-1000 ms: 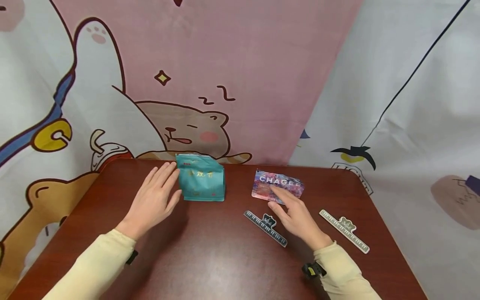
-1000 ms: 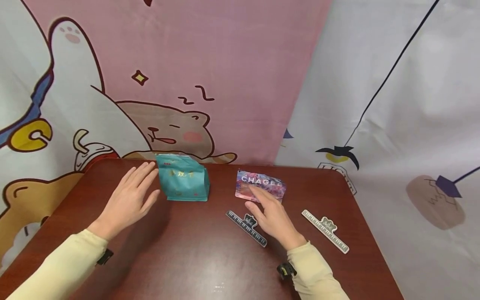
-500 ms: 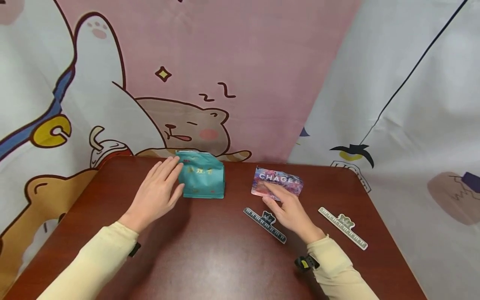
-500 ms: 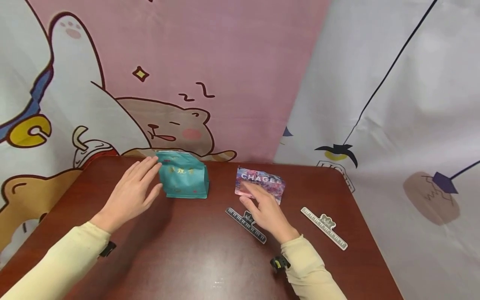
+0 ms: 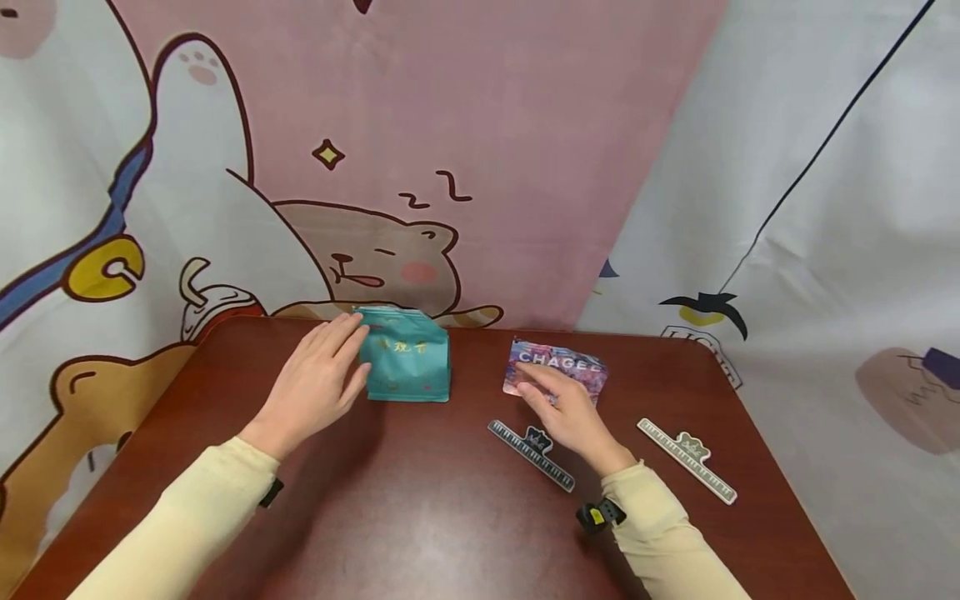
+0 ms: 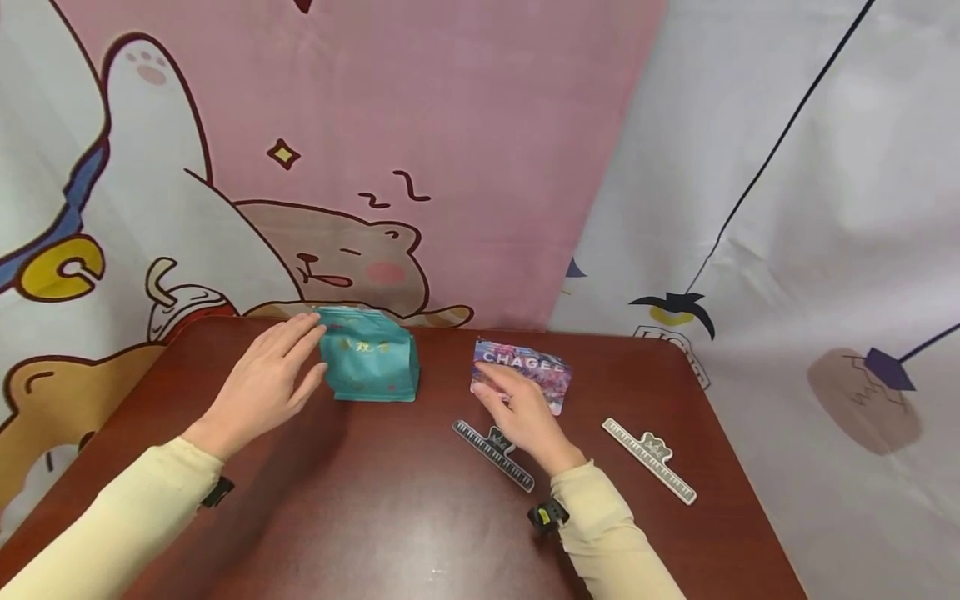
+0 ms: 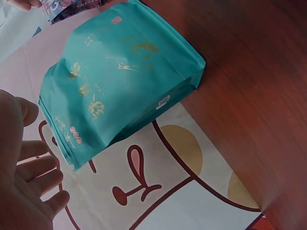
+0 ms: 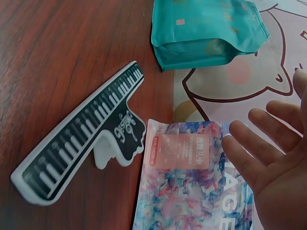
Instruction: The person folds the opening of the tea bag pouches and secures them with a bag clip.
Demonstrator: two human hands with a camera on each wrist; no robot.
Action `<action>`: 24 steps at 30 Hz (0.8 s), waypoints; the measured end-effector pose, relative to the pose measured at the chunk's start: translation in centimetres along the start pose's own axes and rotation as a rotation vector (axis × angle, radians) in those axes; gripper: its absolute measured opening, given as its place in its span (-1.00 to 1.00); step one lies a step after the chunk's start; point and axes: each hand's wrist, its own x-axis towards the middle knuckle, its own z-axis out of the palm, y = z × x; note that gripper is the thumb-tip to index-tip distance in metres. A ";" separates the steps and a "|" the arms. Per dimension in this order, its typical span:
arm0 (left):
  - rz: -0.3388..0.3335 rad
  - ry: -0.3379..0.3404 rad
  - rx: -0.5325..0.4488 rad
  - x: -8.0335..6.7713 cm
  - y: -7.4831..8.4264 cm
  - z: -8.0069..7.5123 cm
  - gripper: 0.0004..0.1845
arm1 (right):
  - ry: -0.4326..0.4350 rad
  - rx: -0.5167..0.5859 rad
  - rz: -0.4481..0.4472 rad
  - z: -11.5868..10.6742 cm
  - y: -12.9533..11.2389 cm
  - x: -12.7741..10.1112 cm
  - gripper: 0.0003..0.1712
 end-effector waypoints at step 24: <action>-0.019 -0.054 -0.007 2.8 0.6 0.5 -0.49 | -0.046 0.108 -0.005 2.4 -2.1 2.7 -0.58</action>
